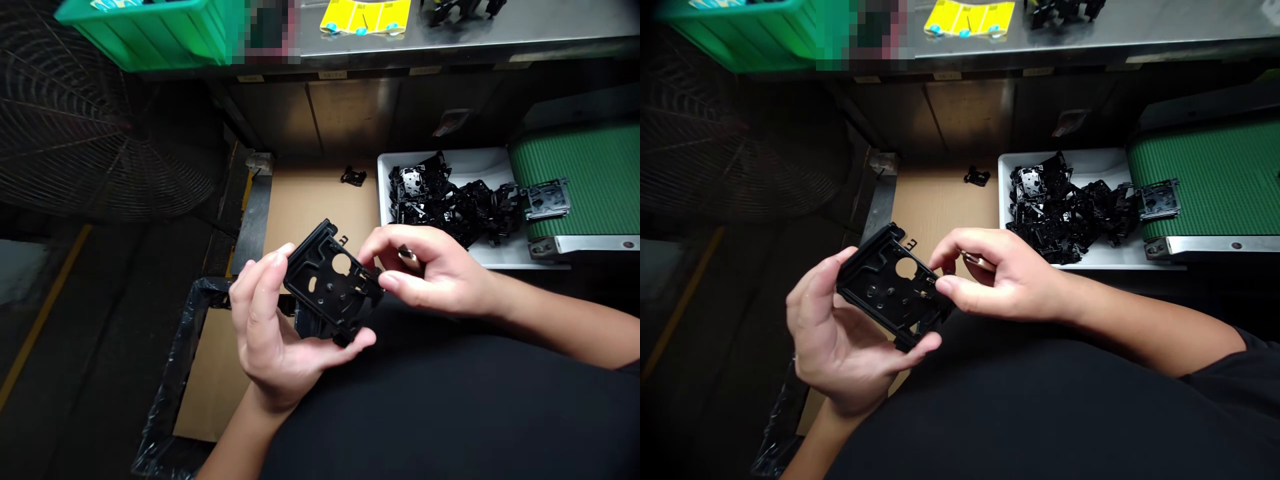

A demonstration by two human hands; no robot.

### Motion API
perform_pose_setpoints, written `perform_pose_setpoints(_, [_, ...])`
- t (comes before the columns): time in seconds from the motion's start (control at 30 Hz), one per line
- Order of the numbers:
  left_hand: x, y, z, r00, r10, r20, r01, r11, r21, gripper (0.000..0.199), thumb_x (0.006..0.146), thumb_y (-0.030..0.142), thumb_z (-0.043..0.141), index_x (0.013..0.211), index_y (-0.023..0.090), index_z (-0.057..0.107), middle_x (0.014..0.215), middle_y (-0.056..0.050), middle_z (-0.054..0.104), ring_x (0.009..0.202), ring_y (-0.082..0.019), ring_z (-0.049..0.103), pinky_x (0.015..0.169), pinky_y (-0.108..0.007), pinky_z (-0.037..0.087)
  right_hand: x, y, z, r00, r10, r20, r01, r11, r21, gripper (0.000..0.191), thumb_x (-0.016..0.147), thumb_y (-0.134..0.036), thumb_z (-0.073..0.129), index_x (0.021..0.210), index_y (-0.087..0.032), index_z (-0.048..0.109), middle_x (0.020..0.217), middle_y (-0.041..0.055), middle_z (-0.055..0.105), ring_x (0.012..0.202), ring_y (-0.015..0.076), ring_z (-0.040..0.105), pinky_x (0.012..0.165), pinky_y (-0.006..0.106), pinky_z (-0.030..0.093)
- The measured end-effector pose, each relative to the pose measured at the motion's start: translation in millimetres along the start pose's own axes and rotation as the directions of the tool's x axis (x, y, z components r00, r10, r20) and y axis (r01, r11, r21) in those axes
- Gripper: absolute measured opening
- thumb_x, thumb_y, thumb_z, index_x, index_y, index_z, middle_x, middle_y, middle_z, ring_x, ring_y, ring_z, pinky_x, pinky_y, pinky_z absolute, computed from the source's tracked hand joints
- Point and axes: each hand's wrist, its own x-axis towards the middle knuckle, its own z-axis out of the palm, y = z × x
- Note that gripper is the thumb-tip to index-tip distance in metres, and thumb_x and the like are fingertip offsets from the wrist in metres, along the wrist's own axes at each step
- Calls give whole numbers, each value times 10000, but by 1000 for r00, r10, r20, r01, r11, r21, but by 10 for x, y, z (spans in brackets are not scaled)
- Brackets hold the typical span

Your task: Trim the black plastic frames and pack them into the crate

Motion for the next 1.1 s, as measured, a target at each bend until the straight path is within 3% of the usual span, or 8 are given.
perform_pose_setpoints(0.23, [5,21,-33,1000,3,3,-3,1000,-17,1244,496,679,959,1572,256,501,1347,-152,671,1218,-418,679,1063,-666,549,-104,66,34,1000,-17,-13,18,994,110,129,968,-264,708,1064,-185,676,887,15,653,622,97,495,496,216,368])
perform_pose_setpoints(0.5, [32,-14,-66,998,65,2,-65,998,9,1269,498,721,933,1581,232,487,1331,-166,680,1171,-421,691,1049,-694,538,-108,74,59,998,-17,-58,24,993,114,102,979,-273,713,1022,-180,709,867,34,675,699,132,582,585,251,448])
perform_pose_setpoints(0.67, [35,14,-100,999,34,41,-36,998,45,1293,487,720,941,1596,265,457,1353,-154,674,1206,-406,684,1103,-663,514,-108,71,67,997,-31,-65,38,994,106,120,977,-288,714,1020,-176,717,870,38,682,704,133,584,585,250,453])
perform_pose_setpoints(0.97, [28,-47,-147,1000,21,-18,-21,1000,-22,1251,493,730,931,1567,250,508,1332,-165,678,1193,-408,697,1091,-646,534,-75,83,55,990,-126,-67,135,981,141,129,958,-254,740,1055,-172,715,863,31,683,618,103,534,541,237,429])
perform_pose_setpoints(1.1, [69,-72,-203,1000,5,-25,-8,992,-124,1183,536,703,926,1553,244,532,1369,-160,659,1193,-381,699,1053,-581,581,-38,111,57,971,-236,-47,241,955,174,297,884,-254,834,1142,-175,710,923,24,692,527,49,391,489,213,385])
